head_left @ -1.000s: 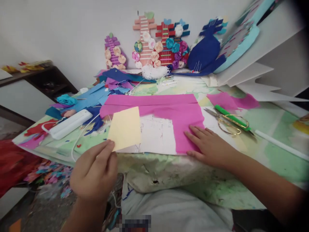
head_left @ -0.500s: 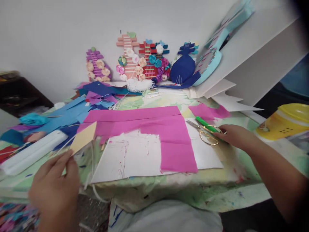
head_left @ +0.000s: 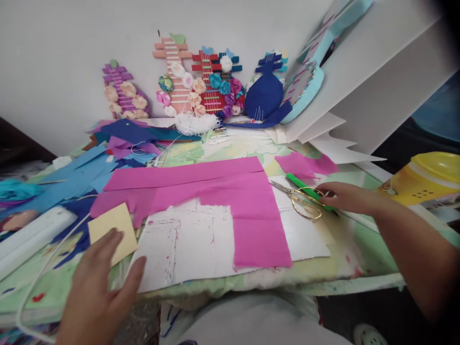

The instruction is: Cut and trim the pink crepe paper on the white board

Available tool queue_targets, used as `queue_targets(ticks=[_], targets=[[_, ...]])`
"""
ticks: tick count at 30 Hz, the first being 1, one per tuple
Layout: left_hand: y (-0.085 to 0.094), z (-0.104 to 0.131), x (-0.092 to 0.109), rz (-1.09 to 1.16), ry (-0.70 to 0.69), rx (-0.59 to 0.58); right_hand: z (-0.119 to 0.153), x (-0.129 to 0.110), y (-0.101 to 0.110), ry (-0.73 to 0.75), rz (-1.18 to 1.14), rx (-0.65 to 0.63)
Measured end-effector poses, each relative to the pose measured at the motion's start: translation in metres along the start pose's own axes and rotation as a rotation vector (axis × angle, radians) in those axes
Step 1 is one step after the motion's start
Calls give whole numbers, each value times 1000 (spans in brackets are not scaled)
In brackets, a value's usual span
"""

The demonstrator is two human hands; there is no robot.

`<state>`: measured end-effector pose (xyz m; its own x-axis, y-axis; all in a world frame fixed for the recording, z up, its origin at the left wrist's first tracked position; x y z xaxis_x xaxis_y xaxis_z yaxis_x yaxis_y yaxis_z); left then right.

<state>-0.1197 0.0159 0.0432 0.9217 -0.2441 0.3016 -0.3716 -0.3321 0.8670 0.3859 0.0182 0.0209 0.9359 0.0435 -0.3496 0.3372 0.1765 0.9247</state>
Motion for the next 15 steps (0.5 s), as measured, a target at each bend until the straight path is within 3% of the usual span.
queue_targets(ticks=[1,5,9,12,15], targets=[[2,0,14,12,5,71,2,1,0,18,-44,-28],[-15,5,86,114,-187,-35,9,9,2,24,-72,-56],[-52,15,150,88,-400,-299,16,3,-5,42,-85,-93],[-83,22,175,-49,-482,-500,17,-8,-7,72,-38,-79],[-97,31,185,-111,-520,-578,11,-12,-10,79,93,-97]])
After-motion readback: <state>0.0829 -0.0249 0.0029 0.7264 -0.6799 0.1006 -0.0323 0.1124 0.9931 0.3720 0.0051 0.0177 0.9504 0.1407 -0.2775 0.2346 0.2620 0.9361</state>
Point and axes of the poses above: each hand's wrist, its own z-axis away from the middle knuckle, its own y-axis out of the back of the hand, x = y × z, the point moved 7 cm from there along -z, towards the middle knuckle, and after that the axes turned 15 degrees about y, right-handed, at the moved point
